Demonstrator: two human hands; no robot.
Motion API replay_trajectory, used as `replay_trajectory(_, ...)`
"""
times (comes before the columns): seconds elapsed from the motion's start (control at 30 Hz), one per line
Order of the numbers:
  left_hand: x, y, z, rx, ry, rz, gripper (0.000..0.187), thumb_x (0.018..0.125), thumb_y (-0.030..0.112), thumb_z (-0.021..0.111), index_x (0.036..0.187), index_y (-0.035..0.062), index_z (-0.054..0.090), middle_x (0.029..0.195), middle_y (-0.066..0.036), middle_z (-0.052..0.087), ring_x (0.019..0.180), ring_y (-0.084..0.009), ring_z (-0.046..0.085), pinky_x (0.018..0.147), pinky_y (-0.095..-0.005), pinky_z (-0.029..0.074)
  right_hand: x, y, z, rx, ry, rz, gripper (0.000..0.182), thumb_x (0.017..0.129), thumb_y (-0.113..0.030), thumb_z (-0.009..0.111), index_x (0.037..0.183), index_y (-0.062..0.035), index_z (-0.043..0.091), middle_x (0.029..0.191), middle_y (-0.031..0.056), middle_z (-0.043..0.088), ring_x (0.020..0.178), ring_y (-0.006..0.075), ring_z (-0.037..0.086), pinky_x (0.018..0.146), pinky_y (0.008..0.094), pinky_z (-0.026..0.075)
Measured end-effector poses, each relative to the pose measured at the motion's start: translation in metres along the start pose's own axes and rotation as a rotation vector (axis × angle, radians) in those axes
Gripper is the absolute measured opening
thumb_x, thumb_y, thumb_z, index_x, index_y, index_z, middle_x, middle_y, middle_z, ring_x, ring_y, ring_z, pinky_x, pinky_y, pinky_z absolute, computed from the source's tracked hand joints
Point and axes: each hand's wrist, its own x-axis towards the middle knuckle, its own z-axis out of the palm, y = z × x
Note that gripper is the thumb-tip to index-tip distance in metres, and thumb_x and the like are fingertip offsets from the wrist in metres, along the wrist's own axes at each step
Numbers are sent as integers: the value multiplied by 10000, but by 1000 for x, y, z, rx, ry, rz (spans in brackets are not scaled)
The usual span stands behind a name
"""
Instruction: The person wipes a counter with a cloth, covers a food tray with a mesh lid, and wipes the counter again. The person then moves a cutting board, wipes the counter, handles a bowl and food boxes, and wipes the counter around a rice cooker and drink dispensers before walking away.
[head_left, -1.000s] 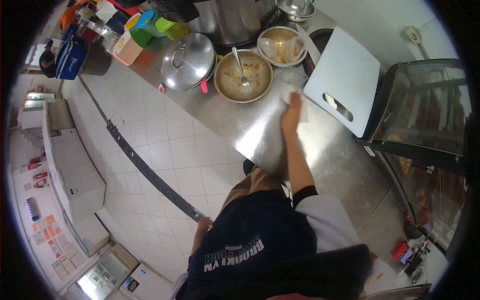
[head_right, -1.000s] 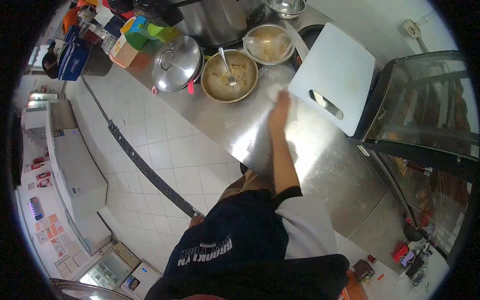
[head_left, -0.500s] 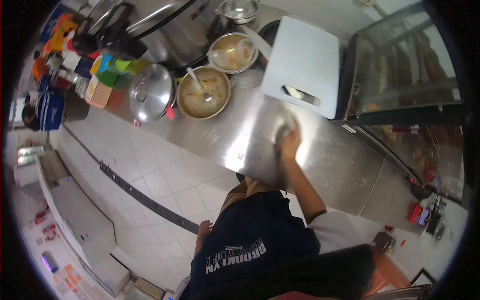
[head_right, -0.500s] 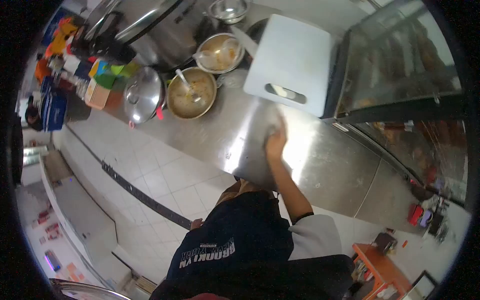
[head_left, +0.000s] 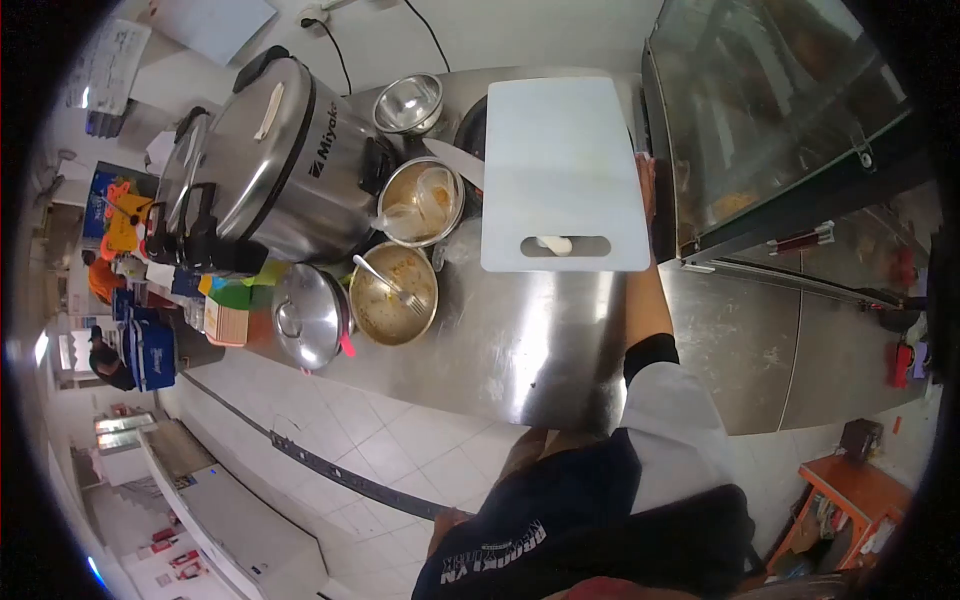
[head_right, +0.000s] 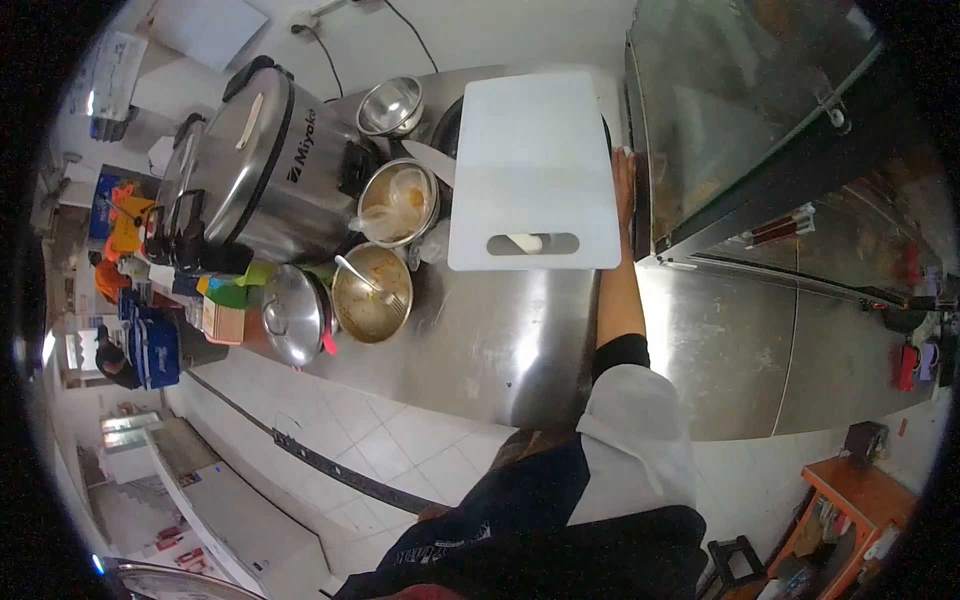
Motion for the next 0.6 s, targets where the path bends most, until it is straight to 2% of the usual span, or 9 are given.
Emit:
replay_trajectory(0.1,-2,9,-7,-37,-31,-16,223,754,368,586,900,212,650,940,-17,627,905,-235,571,755,-374,462,-5,4,2,-26,-64,-4,434,839,-45,453,1264,20,394,1322,184,383,1272,301,299,1065,374,219)
replay_trajectory(0.2,14,15,-15,-41,-69,-16,252,758,387,577,912,197,637,940,-31,625,908,-242,574,754,-378,466,-66,-18,4,82,-181,169,413,837,-4,424,1250,15,417,1305,184,406,1262,284,323,1064,359,226)
replay_trajectory(0.3,40,21,-22,-35,-97,-10,282,762,405,569,923,181,625,940,-44,624,911,-249,576,753,-382,471,-154,-91,-24,518,-405,416,404,835,36,395,1236,10,440,1288,184,428,1252,267,347,1063,344,233)
replay_trajectory(0.37,59,24,-27,-27,-110,5,302,764,417,563,931,171,617,939,-53,623,913,-254,578,753,-384,474,-173,-139,-68,627,-659,273,405,833,63,376,1226,6,455,1277,185,443,1245,255,363,1063,333,238)
replay_trajectory(0.4,67,24,-30,-19,-118,11,313,765,423,560,935,166,613,939,-57,623,913,-256,579,753,-386,475,-149,-160,-103,528,-841,146,517,744,159,355,1215,-13,481,1285,179,438,1234,243,384,1060,338,253)
replay_trajectory(0.43,75,26,-33,-15,-126,20,323,766,430,557,939,161,608,939,-62,622,914,-259,580,753,-387,477,-152,-163,-112,676,-809,217,584,674,177,350,1195,-31,509,1269,164,465,1232,244,389,1060,335,251)
replay_trajectory(0.53,92,27,-42,-1,-148,38,355,770,448,549,951,146,596,939,-75,621,917,-266,583,752,-391,481,-129,-139,-158,744,-884,511,605,636,187,336,1165,-30,535,1226,167,501,1197,271,428,1042,334,277)
replay_trajectory(0.6,99,25,-47,11,-168,51,377,772,460,543,958,135,588,939,-84,620,919,-270,585,752,-393,484,-86,-134,-187,584,-668,695,589,632,190,348,1140,-26,553,1190,181,523,1160,295,463,1019,330,311)
